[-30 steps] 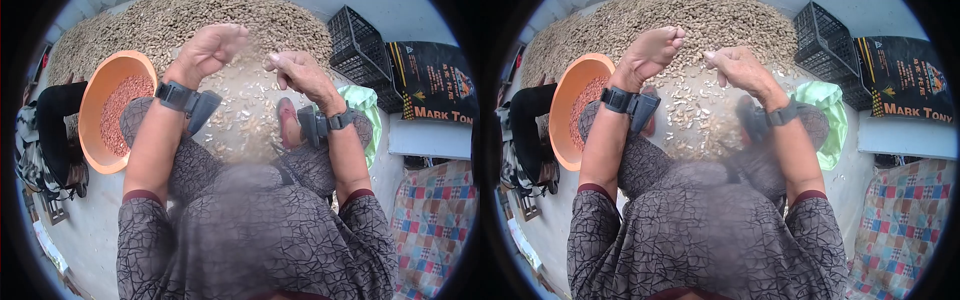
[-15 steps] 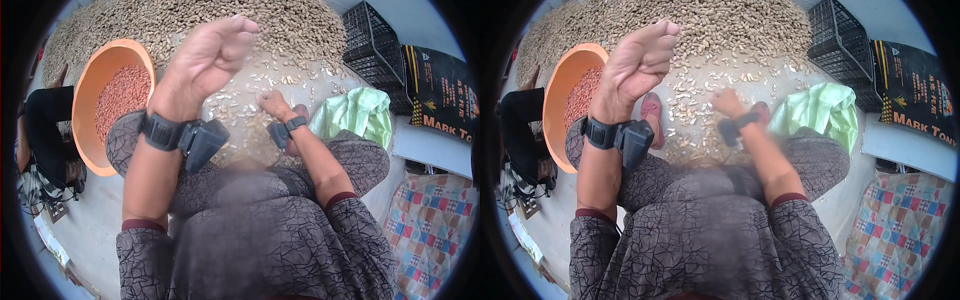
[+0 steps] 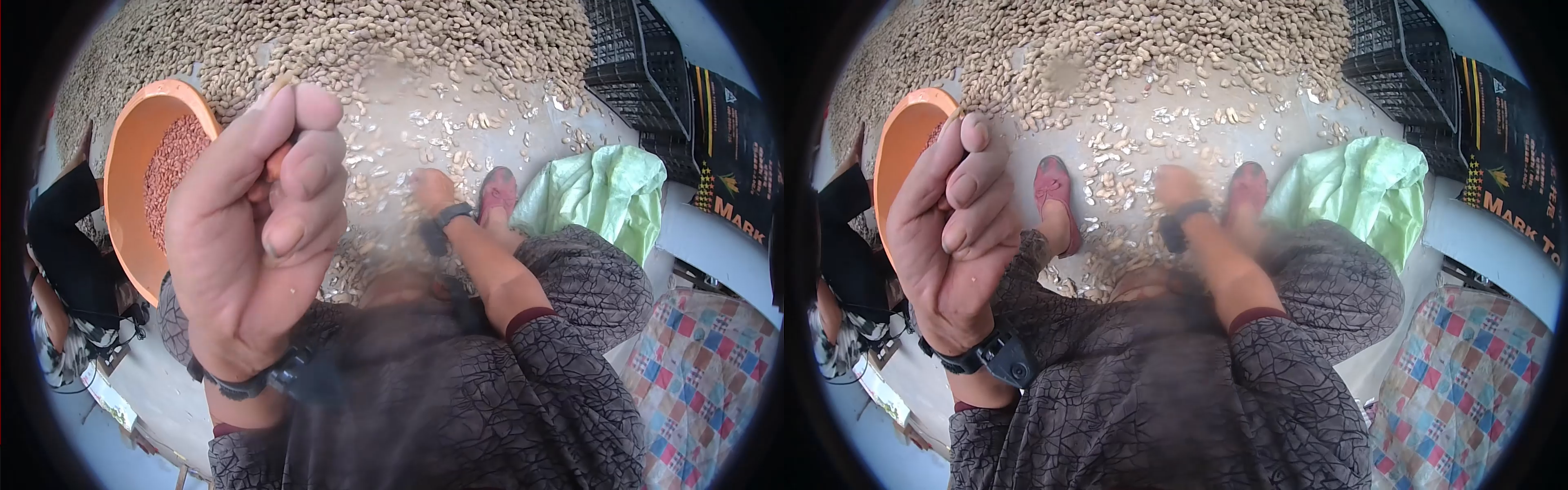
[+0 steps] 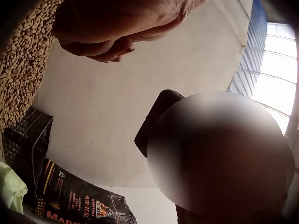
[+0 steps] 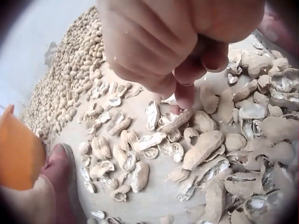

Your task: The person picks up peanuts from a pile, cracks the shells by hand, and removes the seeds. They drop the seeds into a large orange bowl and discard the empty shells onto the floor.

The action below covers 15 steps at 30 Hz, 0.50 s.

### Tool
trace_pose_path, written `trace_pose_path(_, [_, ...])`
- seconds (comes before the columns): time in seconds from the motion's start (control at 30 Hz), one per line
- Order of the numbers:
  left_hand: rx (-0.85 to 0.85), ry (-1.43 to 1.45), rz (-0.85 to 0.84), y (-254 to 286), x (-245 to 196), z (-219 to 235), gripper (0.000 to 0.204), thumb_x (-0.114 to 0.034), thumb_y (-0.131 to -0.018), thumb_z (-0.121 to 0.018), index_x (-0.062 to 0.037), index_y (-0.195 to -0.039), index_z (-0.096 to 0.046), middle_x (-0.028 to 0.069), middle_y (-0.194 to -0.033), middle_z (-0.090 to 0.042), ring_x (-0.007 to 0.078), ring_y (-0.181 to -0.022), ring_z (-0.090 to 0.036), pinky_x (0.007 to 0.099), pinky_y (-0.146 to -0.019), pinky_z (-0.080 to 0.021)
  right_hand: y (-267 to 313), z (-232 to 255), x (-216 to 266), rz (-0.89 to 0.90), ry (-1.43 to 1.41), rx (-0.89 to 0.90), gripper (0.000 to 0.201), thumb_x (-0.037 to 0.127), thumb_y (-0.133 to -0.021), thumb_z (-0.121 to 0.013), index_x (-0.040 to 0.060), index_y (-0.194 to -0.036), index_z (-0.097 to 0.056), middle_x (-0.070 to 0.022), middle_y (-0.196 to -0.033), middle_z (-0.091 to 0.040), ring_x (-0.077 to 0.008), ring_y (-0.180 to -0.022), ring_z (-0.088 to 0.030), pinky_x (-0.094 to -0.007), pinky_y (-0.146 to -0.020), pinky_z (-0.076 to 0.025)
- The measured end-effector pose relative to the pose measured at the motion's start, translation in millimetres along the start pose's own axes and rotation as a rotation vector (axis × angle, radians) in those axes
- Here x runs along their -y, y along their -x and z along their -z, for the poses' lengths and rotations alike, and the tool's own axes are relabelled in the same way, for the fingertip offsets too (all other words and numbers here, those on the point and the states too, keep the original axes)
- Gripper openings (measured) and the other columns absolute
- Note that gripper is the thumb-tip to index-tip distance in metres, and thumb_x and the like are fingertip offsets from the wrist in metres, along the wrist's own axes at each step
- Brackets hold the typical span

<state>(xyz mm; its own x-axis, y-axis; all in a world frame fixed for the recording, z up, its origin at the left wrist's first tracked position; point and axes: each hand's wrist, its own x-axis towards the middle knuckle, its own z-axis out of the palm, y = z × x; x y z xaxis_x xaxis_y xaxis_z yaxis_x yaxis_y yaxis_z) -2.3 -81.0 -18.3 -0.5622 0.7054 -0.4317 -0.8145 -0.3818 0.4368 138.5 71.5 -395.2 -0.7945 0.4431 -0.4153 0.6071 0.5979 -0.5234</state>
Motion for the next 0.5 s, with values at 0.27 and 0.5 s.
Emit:
trace_pose_path(0.27, [-0.058,-0.065,0.011,-2.0,3.1,0.4,0.025,-0.016,-0.099,-0.028,0.0032,-0.097,-0.044,0.0057,-0.066,-0.046,0.0066,-0.040,-0.038,0.0173,-0.035,-0.032,-6.8,-5.9,14.3,0.143,0.215,0.073,0.012,0.007,-0.072,-0.055,0.0044,-0.082,-0.061,-0.0179,-0.079,-0.063,-0.0339,-0.078,-0.062,-0.0427,-0.073,-0.048])
trace_pose_path(0.5, [-0.035,-0.130,0.002,0.8,1.0,1.5,0.026,-0.016,-0.099,-0.028,0.0032,-0.097,-0.044,0.0052,-0.066,-0.046,0.0059,-0.041,-0.038,0.0171,-0.035,-0.033,-2.7,-11.8,1.2,0.167,0.181,0.002,0.012,0.011,-0.070,-0.059,0.0086,-0.080,-0.063,-0.0154,-0.075,-0.063,-0.0327,-0.076,-0.062,-0.0414,-0.070,-0.048])
